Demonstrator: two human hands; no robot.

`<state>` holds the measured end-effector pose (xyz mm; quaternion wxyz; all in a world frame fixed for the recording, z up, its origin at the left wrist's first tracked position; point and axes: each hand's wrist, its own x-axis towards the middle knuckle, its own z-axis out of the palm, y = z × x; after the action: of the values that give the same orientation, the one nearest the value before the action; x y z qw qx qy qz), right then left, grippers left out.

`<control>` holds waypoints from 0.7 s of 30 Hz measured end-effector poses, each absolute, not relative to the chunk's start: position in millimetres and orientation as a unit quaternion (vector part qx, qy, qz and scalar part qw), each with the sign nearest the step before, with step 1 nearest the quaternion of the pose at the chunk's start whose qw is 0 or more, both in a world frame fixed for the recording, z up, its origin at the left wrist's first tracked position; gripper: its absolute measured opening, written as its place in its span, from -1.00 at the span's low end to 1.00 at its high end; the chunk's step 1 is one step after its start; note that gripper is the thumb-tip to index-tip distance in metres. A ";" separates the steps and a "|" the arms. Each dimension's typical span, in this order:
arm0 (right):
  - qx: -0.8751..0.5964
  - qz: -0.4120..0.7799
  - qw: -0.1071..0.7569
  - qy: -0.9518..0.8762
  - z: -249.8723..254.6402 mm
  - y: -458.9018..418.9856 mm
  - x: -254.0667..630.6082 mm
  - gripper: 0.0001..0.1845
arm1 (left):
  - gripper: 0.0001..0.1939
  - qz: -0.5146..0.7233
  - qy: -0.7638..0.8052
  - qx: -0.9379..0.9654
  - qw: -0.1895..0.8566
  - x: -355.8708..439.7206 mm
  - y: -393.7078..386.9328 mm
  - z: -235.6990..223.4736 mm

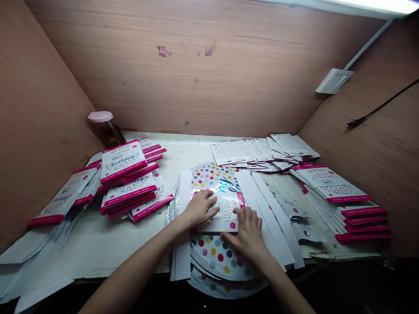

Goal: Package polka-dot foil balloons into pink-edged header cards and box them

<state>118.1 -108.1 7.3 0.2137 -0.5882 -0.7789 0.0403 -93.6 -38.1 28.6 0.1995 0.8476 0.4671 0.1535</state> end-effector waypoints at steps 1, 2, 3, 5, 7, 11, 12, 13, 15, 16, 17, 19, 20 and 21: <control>-0.597 0.045 0.233 -0.767 4.7 -119.1 116.8 -0.41 | -0.55 0.151 0.482 0.840 0.199 -89.6 -31.2 31.2; -0.604 0.053 0.254 -0.753 1.5 -127.9 114.7 -0.45 | -0.46 0.146 0.498 0.831 0.200 -86.1 -23.2 34.0; -0.610 0.062 0.279 -0.739 -1.9 -134.6 112.3 -0.51 | -0.37 0.138 0.511 0.823 0.205 -83.5 -14.6 37.4; -0.611 0.081 0.337 -0.711 -7.4 -142.8 108.6 -0.59 | -0.36 0.117 0.524 0.812 0.228 -82.5 0.9 48.6; -0.610 0.109 0.405 -0.672 -9.4 -148.1 108.0 -0.59 | -0.53 0.091 0.511 0.813 0.265 -87.7 9.3 67.1; -0.626 0.258 0.549 -0.490 -3.6 -159.6 106.5 -0.38 | -0.60 0.170 0.468 0.761 0.417 -98.3 3.0 112.1; -0.602 0.323 0.579 -0.446 -0.4 -161.8 103.7 -0.33 | -0.59 0.229 0.472 0.712 0.467 -95.7 -1.5 120.3; -0.559 0.393 0.605 -0.409 3.5 -162.8 100.4 -0.30 | -0.58 0.279 0.473 0.661 0.511 -89.7 -6.8 126.6; -0.453 0.507 0.641 -0.356 14.0 -160.6 96.8 -0.34 | -0.55 0.342 0.466 0.578 0.577 -69.6 -21.4 134.5; -0.417 0.538 0.651 -0.336 20.6 -157.2 99.8 -0.39 | -0.53 0.358 0.461 0.558 0.589 -58.0 -31.5 137.6; -0.404 0.553 0.655 -0.319 28.3 -152.3 108.1 -0.43 | -0.51 0.376 0.460 0.554 0.583 -47.7 -44.1 141.1; -0.440 0.541 0.648 -0.308 46.6 -137.7 145.5 -0.46 | -0.42 0.410 0.462 0.579 0.532 -37.6 -77.3 151.0; -0.480 0.512 0.639 -0.315 57.0 -128.0 174.9 -0.41 | -0.39 0.428 0.457 0.603 0.494 -39.5 -97.5 157.7; -0.529 0.466 0.624 -0.338 67.9 -116.9 210.1 -0.35 | -0.44 0.419 0.425 0.625 0.503 -46.0 -119.2 165.3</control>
<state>210.1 -116.9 67.9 0.6239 -0.5287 -0.3382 0.4656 -46.0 -119.2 165.3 0.5032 0.6248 0.4253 0.4190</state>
